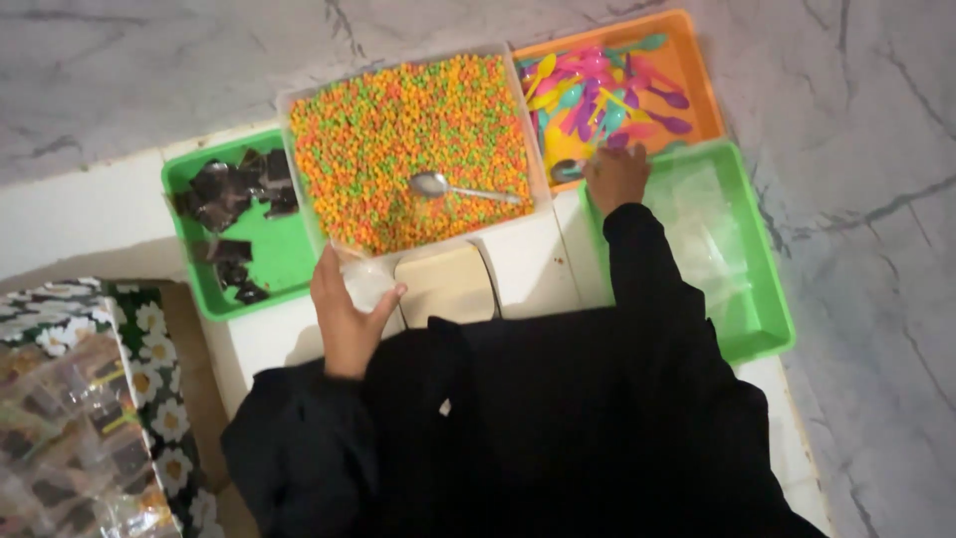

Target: Packaging small colorful beads into plastic bags and weighing them on a digital scale for consistency.

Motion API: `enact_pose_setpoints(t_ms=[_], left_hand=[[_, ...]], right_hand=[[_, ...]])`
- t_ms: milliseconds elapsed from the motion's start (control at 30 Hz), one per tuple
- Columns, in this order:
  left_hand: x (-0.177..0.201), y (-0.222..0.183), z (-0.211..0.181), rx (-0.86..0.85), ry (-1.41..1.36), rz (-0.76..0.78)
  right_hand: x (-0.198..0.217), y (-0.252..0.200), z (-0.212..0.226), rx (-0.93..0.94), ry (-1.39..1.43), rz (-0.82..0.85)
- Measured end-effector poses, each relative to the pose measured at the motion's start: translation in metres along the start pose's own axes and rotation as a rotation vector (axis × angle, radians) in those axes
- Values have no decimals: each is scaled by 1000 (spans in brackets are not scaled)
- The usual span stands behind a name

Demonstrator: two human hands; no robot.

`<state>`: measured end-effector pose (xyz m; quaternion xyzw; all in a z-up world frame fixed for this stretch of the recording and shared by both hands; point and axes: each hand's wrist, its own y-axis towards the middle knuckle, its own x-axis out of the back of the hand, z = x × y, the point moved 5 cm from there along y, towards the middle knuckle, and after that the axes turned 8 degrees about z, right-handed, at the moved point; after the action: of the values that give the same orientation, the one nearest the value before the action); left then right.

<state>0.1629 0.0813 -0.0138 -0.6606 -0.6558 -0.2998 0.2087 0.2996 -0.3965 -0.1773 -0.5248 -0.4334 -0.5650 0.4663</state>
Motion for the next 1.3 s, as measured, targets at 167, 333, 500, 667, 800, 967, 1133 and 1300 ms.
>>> enact_pose_setpoints(t_ms=[167,333,500,667,800,967,1133,1300], left_hand=[[-5,5,3,20,5,-1],[-12,8,6,-9,-6,-2],[-18,0,15,-43,32,-9],[-17,-3,9,-39,8,-12],[-12,-5,5,-36,-24,-31],[-6,-11,3,-83,-62,-58],[0,-30,-5,-186,1,-63],[0,-46,3,-255,153,-63]], right_hand=[[10,10,18,-243,125,506],[-2,24,12,-305,168,615],[-104,68,-42,-113,318,419],[-46,35,-5,-31,436,-2],[69,-35,80,337,809,-316],[129,-104,157,403,1114,-14],[167,-172,190,423,1189,65],[177,-202,198,380,1175,102]])
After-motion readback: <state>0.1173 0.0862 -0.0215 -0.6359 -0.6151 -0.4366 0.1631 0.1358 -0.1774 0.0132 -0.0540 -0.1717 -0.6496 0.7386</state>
